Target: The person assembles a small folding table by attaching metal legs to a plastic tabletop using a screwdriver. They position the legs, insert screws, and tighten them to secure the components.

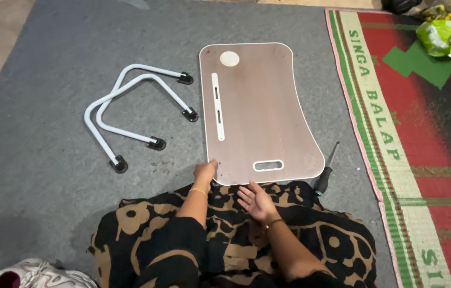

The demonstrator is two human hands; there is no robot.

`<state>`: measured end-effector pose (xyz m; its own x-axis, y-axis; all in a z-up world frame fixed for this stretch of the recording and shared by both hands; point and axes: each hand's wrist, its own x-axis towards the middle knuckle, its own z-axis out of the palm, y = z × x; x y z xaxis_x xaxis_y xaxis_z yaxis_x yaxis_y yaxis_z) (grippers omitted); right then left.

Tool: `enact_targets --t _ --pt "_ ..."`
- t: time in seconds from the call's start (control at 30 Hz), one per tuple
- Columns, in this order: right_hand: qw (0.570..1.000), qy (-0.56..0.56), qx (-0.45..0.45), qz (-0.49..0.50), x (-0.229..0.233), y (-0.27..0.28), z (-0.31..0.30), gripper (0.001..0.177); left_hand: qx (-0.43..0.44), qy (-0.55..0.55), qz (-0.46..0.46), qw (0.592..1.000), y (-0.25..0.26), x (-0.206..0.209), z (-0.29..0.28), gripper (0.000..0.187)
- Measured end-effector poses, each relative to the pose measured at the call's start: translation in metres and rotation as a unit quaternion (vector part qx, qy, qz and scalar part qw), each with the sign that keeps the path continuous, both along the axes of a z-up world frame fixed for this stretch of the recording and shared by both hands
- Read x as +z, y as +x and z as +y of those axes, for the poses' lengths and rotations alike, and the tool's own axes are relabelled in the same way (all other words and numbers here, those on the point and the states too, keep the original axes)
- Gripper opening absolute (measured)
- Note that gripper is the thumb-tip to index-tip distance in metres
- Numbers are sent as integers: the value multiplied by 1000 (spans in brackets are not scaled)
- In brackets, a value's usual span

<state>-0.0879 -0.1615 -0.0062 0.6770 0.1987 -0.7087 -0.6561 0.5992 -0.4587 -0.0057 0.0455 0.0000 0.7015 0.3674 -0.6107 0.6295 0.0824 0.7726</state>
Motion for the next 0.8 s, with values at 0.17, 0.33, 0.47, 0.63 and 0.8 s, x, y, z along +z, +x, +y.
enact_targets --t 0.17,0.33,0.47,0.63,0.8 --pt "999 15 2 31 -21 6 -13 85 -76 199 -51 976 -15 -20 -22 41" --pt "993 -97 -41 51 -52 -4 -1 72 -115 312 -217 918 -32 -45 -71 53" --pt "981 -146 -121 -41 -51 -6 -24 63 -237 -159 -15 958 -36 -47 -123 34" --pt "850 -489 -28 -195 14 14 -102 66 -349 145 -179 908 15 -23 -129 23" --pt "608 -710 252 -252 64 44 -91 82 -417 382 -229 793 97 9 -93 45"
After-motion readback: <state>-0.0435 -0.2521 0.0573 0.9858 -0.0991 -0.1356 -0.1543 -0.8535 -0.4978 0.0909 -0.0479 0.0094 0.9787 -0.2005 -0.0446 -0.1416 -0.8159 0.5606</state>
